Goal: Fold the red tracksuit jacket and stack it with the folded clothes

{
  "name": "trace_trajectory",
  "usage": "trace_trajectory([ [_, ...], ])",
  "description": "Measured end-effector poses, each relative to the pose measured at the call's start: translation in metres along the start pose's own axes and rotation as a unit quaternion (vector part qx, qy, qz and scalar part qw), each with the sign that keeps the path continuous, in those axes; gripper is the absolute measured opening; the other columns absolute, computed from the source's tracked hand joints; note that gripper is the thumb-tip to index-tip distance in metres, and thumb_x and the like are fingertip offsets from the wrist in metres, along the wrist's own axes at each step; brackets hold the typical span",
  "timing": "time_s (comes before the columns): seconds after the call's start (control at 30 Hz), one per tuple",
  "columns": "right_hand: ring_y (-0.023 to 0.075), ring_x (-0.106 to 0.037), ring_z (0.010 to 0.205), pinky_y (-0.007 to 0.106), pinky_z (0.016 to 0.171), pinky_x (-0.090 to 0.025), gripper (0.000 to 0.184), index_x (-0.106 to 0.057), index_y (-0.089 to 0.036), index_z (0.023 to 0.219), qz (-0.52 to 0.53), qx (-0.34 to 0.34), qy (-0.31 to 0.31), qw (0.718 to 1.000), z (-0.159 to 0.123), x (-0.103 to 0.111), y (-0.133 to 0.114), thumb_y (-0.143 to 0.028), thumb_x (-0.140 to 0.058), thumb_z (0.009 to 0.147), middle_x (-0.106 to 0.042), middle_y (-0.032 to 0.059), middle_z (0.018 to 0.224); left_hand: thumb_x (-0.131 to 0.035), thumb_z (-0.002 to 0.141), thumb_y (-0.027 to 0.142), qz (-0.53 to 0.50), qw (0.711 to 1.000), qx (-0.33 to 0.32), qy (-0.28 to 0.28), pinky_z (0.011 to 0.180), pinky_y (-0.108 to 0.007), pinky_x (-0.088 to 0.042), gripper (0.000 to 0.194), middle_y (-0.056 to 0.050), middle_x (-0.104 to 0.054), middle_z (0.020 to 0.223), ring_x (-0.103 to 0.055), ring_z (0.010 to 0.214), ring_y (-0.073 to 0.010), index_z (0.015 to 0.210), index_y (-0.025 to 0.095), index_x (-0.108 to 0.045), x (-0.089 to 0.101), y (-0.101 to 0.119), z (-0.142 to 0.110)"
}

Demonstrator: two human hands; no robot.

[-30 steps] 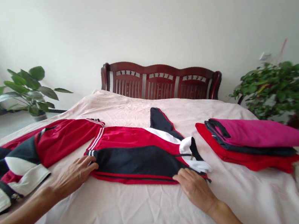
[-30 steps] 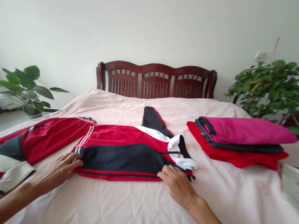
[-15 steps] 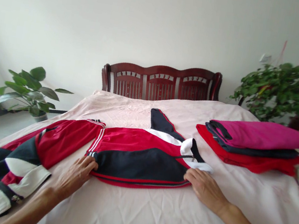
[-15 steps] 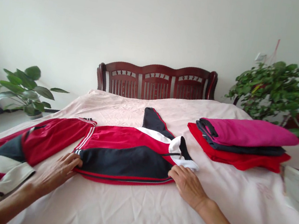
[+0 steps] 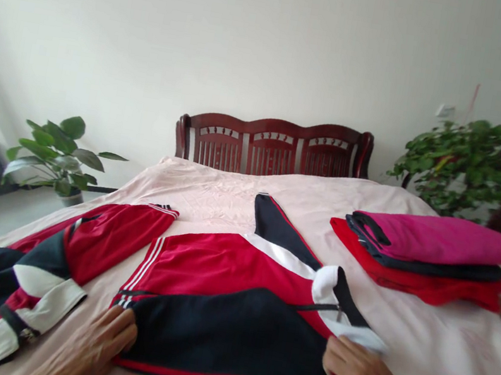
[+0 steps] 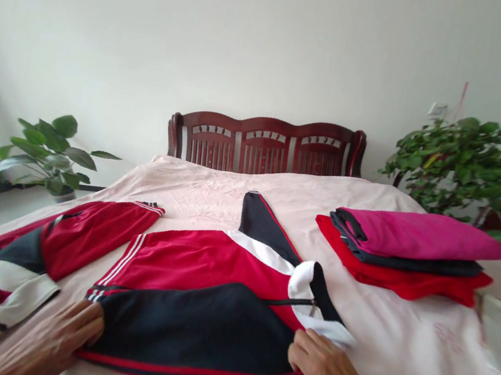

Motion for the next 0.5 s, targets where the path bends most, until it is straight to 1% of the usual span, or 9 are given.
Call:
trace_trajectory([
  [0.1,0.0175,-0.066,0.089,0.027,0.076,-0.050,0.046,-0.064,-0.031,0.090,0.050,-0.028,-0.052,0.997,0.003,0.009,0.004,-0.003,-0.049,0.058,-0.069,-0.0012,0.096,-0.058,0.070,0.008,-0.059,0.997,0.000,-0.040,0.075,-0.033,-0.049,0.031,-0.001,-0.069,0.093,-0.064,0.086,-0.0224,0.087,0.032,-0.064,0.018,0.005,0.002],
  [0.13,0.0178,-0.067,0.093,0.027,0.080,-0.051,0.045,-0.066,-0.034,0.097,0.069,-0.025,-0.067,0.995,0.012,0.015,0.001,-0.006,-0.053,0.063,-0.070,-0.0017,0.102,-0.060,0.074,0.014,-0.092,0.994,0.003,-0.062,0.076,-0.032,-0.050,0.027,0.001,-0.070,0.094,-0.065,0.086,-0.0213,0.091,0.034,-0.064,0.025,0.007,0.009],
  [0.2,0.0190,-0.067,0.103,0.030,0.090,-0.051,0.037,-0.066,-0.036,0.110,0.102,-0.027,-0.069,0.992,0.040,0.029,-0.009,-0.020,-0.059,0.077,-0.070,-0.0012,0.114,-0.059,0.085,0.027,-0.155,0.983,0.023,-0.092,0.074,-0.028,-0.051,0.014,0.003,-0.071,0.092,-0.067,0.084,-0.0183,0.096,0.035,-0.064,0.039,0.014,0.031],
  [0.23,0.0197,-0.066,0.108,0.031,0.094,-0.051,0.033,-0.066,-0.035,0.115,0.113,-0.037,-0.052,0.992,0.058,0.034,-0.017,-0.026,-0.057,0.084,-0.070,0.0001,0.119,-0.055,0.090,0.033,-0.174,0.981,0.038,-0.083,0.074,-0.027,-0.051,0.012,0.002,-0.072,0.092,-0.068,0.084,-0.0178,0.097,0.035,-0.065,0.045,0.019,0.047],
  [0.3,0.0214,-0.060,0.120,0.036,0.104,-0.046,0.036,-0.062,-0.027,0.127,0.124,-0.053,-0.001,0.991,0.096,0.036,-0.040,-0.033,-0.047,0.095,-0.065,0.0057,0.131,-0.050,0.095,0.039,-0.173,0.983,0.054,-0.024,0.083,-0.031,-0.051,0.019,-0.002,-0.072,0.101,-0.068,0.095,-0.0204,0.103,0.032,-0.065,0.052,0.030,0.081],
  [0.33,0.0223,-0.055,0.128,0.038,0.109,-0.043,0.040,-0.058,-0.023,0.133,0.120,-0.046,0.014,0.992,0.114,0.029,-0.055,-0.033,-0.043,0.097,-0.061,0.0089,0.138,-0.048,0.096,0.040,-0.163,0.985,0.053,0.003,0.088,-0.034,-0.051,0.023,-0.004,-0.072,0.108,-0.067,0.102,-0.0225,0.109,0.030,-0.065,0.050,0.036,0.096],
  [0.4,0.0259,-0.045,0.138,0.044,0.115,-0.037,0.048,-0.051,-0.016,0.142,0.091,-0.031,0.019,0.995,0.140,0.004,-0.084,-0.034,-0.044,0.098,-0.051,0.0136,0.148,-0.048,0.097,0.036,-0.124,0.991,0.040,0.030,0.100,-0.042,-0.047,0.031,-0.011,-0.069,0.123,-0.062,0.118,-0.0275,0.120,0.025,-0.064,0.032,0.049,0.120],
  [0.47,0.0291,-0.036,0.144,0.048,0.118,-0.031,0.054,-0.046,-0.015,0.147,0.061,-0.028,0.012,0.998,0.152,-0.026,-0.102,-0.037,-0.047,0.097,-0.043,0.0137,0.154,-0.052,0.095,0.035,-0.071,0.995,0.051,0.044,0.112,-0.053,-0.037,0.039,-0.016,-0.059,0.140,-0.049,0.135,-0.0336,0.130,0.021,-0.061,0.007,0.052,0.132],
  [0.5,0.0298,-0.034,0.145,0.050,0.119,-0.030,0.056,-0.044,-0.016,0.148,0.048,-0.026,0.009,0.998,0.153,-0.040,-0.107,-0.040,-0.046,0.098,-0.040,0.0126,0.155,-0.053,0.094,0.037,-0.051,0.996,0.066,0.039,0.114,-0.056,-0.033,0.045,-0.016,-0.053,0.146,-0.043,0.140,-0.0354,0.135,0.021,-0.058,-0.006,0.050,0.132],
])
Point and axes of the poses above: each hand's wrist, its own z-axis towards the middle knuckle, its own x-axis out of the back of the hand, y = z × x, the point moved 7 cm from there along z, towards the middle knuckle
